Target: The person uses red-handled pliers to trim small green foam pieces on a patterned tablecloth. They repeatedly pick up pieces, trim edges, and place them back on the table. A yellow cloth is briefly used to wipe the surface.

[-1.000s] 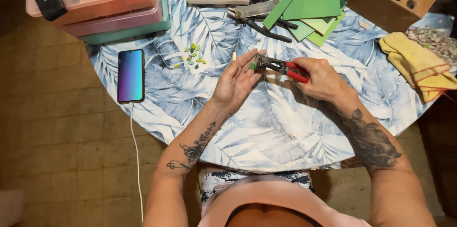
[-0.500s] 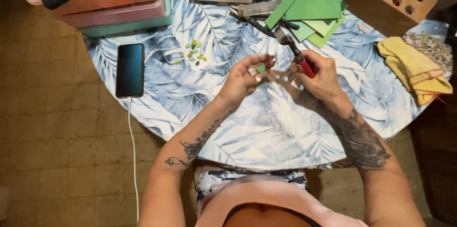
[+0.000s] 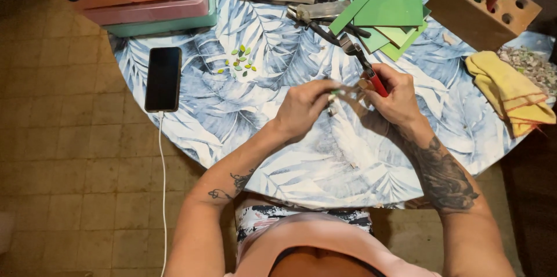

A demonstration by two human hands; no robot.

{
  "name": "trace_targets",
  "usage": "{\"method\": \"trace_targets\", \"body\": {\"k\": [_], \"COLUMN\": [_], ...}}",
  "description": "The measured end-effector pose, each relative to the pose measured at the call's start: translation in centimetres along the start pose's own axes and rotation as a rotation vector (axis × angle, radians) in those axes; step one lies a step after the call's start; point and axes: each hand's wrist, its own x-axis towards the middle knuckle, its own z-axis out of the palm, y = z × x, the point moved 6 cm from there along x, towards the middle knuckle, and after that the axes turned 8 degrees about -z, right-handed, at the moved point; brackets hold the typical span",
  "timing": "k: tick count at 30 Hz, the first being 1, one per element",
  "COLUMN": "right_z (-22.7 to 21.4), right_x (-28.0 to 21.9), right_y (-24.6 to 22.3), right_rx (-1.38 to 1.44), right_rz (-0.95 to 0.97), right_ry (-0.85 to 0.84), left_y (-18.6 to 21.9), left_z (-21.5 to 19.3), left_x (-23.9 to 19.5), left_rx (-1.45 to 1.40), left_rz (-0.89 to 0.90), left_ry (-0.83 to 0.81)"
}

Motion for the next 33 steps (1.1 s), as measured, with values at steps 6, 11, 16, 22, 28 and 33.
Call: {"method": "trace_targets", "body": {"k": [6, 11, 16, 22, 28, 33], "right_z": [0.0, 0.3, 0.4, 0.4, 0.0, 0.5], "right_x": [0.0, -0.1, -0.3, 0.5, -0.2, 0.3], "right_y": [0.2, 0.2, 0.3, -1.8, -0.9, -2.1], "right_rx": [0.003, -0.019, 0.004, -0.041, -0.168, -0.245], "right_rz": [0.008, 0.01, 0.001, -0.007, -0.027, -0.092], "right_ry": [-0.007, -0.021, -0.023, -0.02, -0.036, -0.085], "left_y": [-0.5, -2.4, -3.3, -4.4, -4.1, -6.1], "left_z": [-0.8, -0.5, -0.3, 0.0, -1.5, -1.8], "left_x": [-0.1, 0.0, 0.1, 0.4, 0.7, 0.9], "left_rx": [-0.8, -0.846, -1.027, -1.086, -1.154, -0.938], "left_rz": [-0.526, -0.551, -0.499, -0.501, -0.528, -0.519], "left_ry": [0.125, 0.143, 0.148, 0.08, 0.107, 0.164]}}
